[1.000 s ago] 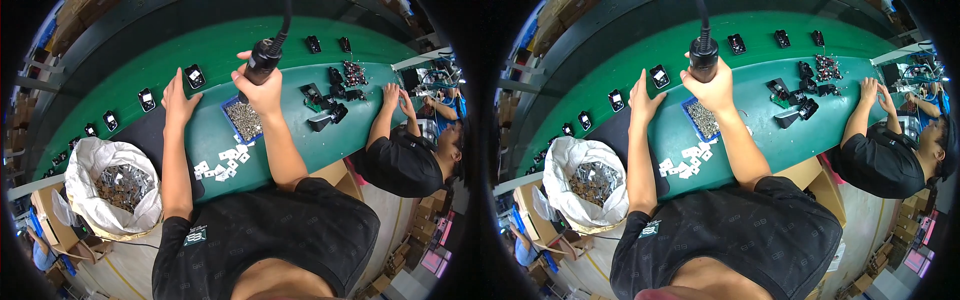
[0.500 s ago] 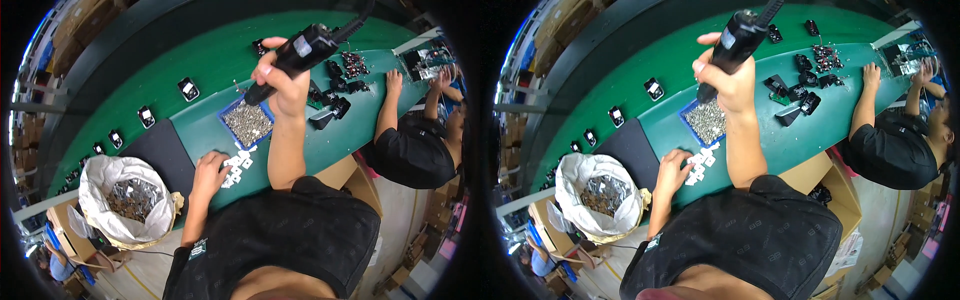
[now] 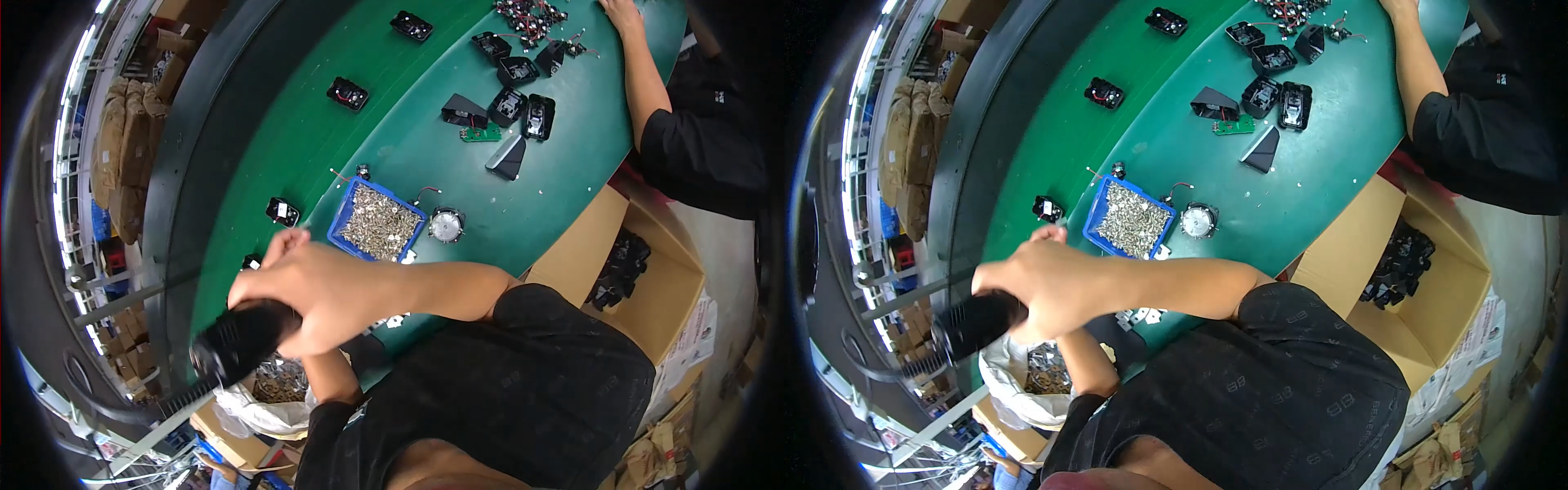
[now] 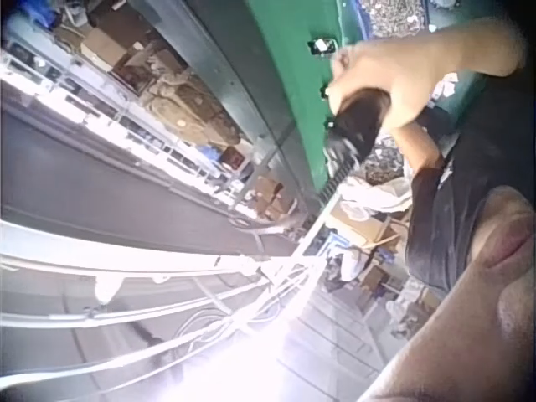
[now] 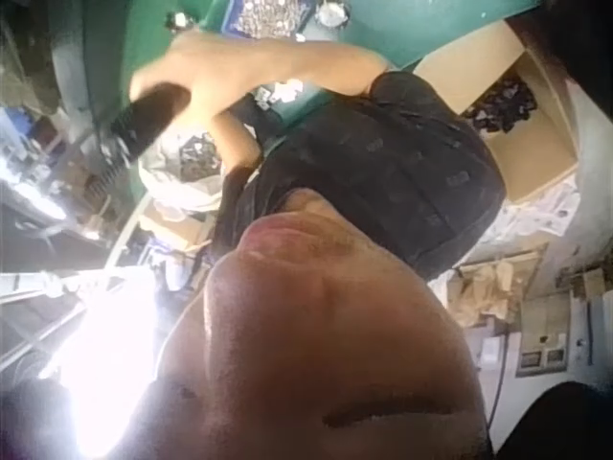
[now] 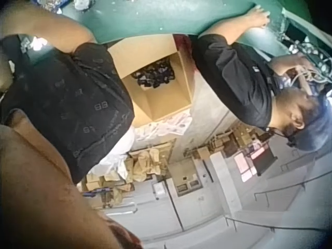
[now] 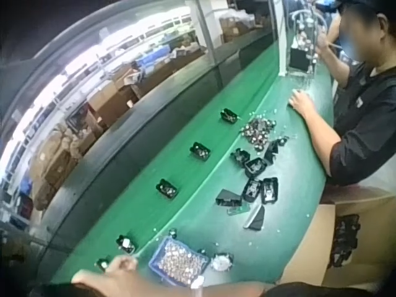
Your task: The person assembles plastic housings for electronic devices by securing plastic components and circuit boards with screws using an electric screwdriver.
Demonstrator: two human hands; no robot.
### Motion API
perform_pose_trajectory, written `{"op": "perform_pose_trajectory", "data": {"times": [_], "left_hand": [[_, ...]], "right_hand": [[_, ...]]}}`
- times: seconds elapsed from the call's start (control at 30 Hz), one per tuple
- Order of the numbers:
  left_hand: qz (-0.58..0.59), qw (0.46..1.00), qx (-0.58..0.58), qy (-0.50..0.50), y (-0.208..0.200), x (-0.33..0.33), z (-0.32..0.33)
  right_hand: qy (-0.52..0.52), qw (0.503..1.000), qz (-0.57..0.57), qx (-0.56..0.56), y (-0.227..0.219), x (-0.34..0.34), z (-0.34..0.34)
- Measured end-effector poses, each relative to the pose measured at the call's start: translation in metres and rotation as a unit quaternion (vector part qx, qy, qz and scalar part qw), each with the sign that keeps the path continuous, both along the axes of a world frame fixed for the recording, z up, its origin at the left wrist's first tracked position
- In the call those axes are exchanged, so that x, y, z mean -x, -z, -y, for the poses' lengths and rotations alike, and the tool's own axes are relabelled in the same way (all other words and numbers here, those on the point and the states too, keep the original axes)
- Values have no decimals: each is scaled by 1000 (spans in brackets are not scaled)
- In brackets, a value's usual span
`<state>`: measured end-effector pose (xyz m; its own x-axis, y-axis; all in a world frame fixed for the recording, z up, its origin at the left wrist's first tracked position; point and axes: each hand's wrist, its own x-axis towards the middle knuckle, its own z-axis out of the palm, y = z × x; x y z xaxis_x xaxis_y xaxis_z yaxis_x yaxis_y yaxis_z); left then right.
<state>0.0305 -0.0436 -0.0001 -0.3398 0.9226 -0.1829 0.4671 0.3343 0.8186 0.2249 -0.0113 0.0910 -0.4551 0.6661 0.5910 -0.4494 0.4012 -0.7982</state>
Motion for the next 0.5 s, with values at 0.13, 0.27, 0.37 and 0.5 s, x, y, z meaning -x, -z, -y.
{"op": "perform_pose_trajectory", "data": {"times": [0.13, 0.27, 0.37, 0.5], "left_hand": [[-85, 988, -97, 83, -11, -33, -88], [-174, 964, -132, 152, 2, -53, -155], [-229, 947, -149, 171, 5, -69, -183], [-290, 927, -178, 155, 14, -69, -201]], "right_hand": [[-45, 999, -24, 8, -5, -13, 8], [-73, 997, -12, -19, -7, -17, 13], [-78, 996, 15, -32, -10, -26, 11], [-58, 998, -22, -33, -11, -30, 6]]}}
